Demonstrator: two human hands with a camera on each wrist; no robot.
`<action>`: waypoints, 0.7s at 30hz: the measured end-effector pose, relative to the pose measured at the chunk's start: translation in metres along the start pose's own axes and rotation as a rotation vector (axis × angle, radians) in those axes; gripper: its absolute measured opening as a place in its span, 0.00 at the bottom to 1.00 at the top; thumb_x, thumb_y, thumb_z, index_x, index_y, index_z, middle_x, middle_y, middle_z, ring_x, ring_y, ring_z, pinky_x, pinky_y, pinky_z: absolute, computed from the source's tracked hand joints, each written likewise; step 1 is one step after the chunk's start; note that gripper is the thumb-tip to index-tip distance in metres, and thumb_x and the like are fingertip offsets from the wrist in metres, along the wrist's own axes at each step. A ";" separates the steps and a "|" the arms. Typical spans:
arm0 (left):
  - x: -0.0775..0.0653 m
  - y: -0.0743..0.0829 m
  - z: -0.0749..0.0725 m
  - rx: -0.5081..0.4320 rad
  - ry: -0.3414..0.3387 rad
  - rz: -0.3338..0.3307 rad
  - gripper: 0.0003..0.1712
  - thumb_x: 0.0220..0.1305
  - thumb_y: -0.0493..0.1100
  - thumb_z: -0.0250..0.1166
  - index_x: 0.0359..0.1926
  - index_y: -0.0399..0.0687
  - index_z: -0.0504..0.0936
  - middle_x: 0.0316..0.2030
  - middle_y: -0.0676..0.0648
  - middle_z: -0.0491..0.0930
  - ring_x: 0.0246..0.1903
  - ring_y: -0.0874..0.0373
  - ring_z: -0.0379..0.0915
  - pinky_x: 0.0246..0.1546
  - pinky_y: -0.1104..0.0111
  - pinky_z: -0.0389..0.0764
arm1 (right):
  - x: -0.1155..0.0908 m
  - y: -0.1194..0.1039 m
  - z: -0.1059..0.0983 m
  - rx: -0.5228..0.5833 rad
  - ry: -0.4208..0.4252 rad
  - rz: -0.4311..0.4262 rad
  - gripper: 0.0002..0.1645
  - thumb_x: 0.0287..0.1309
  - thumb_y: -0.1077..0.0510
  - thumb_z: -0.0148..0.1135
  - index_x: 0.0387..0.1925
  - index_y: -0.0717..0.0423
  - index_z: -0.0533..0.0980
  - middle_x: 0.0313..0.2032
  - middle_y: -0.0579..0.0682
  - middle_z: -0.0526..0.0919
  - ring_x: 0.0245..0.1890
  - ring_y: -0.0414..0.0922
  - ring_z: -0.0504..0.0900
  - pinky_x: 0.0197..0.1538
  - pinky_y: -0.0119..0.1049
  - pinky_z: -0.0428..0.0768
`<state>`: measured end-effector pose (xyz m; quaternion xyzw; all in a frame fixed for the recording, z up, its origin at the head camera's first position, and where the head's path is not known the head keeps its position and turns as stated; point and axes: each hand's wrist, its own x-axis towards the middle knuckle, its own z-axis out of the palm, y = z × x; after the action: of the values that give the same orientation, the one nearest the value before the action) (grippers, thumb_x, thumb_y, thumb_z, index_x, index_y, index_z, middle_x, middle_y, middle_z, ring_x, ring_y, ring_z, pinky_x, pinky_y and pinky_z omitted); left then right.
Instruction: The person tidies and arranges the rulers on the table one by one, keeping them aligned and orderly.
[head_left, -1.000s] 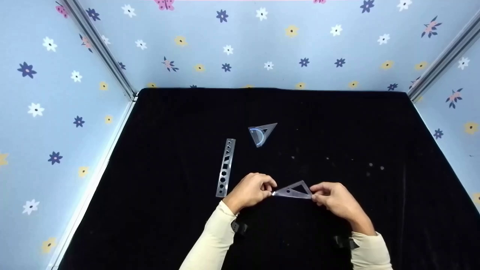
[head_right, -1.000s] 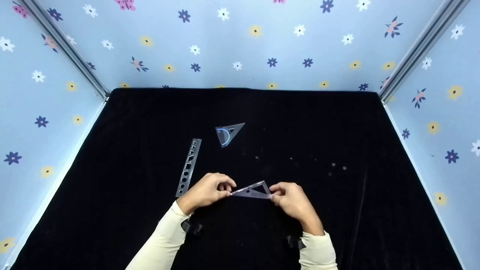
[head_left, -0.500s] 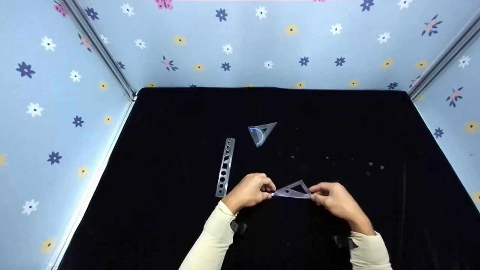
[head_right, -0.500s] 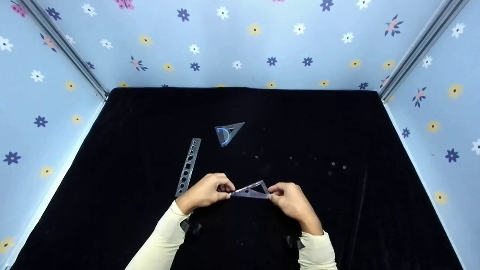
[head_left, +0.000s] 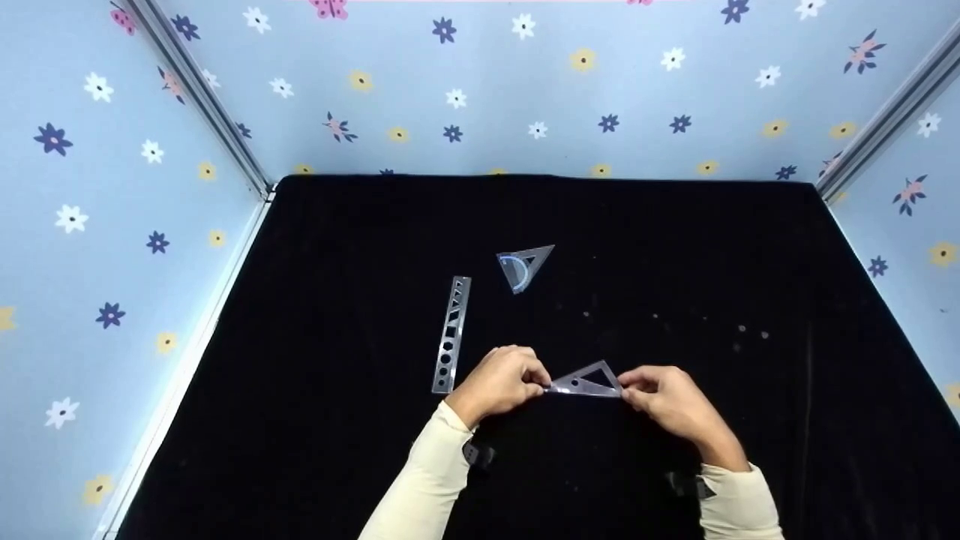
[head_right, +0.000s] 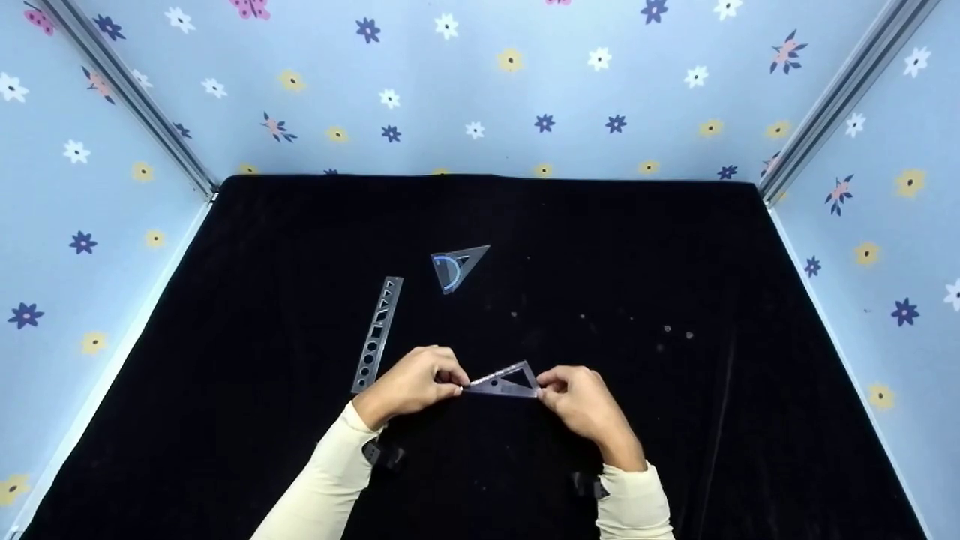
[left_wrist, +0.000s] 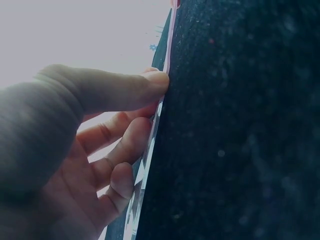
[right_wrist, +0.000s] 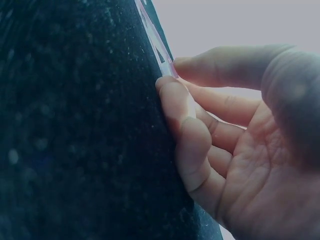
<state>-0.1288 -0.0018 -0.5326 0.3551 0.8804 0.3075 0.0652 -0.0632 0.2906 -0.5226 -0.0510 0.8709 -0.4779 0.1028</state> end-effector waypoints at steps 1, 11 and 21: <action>0.000 0.000 0.000 0.001 0.000 0.000 0.05 0.57 0.43 0.74 0.35 0.60 0.91 0.34 0.65 0.81 0.38 0.65 0.74 0.45 0.68 0.74 | 0.000 0.000 0.000 -0.001 0.001 0.000 0.11 0.58 0.65 0.68 0.44 0.63 0.84 0.32 0.51 0.86 0.29 0.43 0.82 0.31 0.33 0.80; 0.000 0.000 0.000 0.002 0.003 -0.001 0.05 0.57 0.43 0.74 0.35 0.60 0.91 0.33 0.65 0.80 0.38 0.65 0.74 0.46 0.69 0.74 | 0.000 0.000 0.001 -0.023 0.017 0.010 0.10 0.58 0.64 0.69 0.43 0.62 0.84 0.31 0.50 0.86 0.27 0.43 0.81 0.30 0.33 0.80; 0.000 0.001 -0.001 0.021 0.008 0.001 0.04 0.57 0.44 0.74 0.34 0.61 0.91 0.33 0.65 0.81 0.38 0.67 0.75 0.52 0.62 0.72 | 0.000 -0.001 0.002 -0.024 0.029 0.015 0.09 0.58 0.63 0.69 0.42 0.61 0.84 0.30 0.50 0.86 0.24 0.42 0.79 0.26 0.33 0.78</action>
<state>-0.1281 -0.0019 -0.5311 0.3549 0.8837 0.2995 0.0579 -0.0626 0.2887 -0.5231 -0.0386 0.8784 -0.4671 0.0931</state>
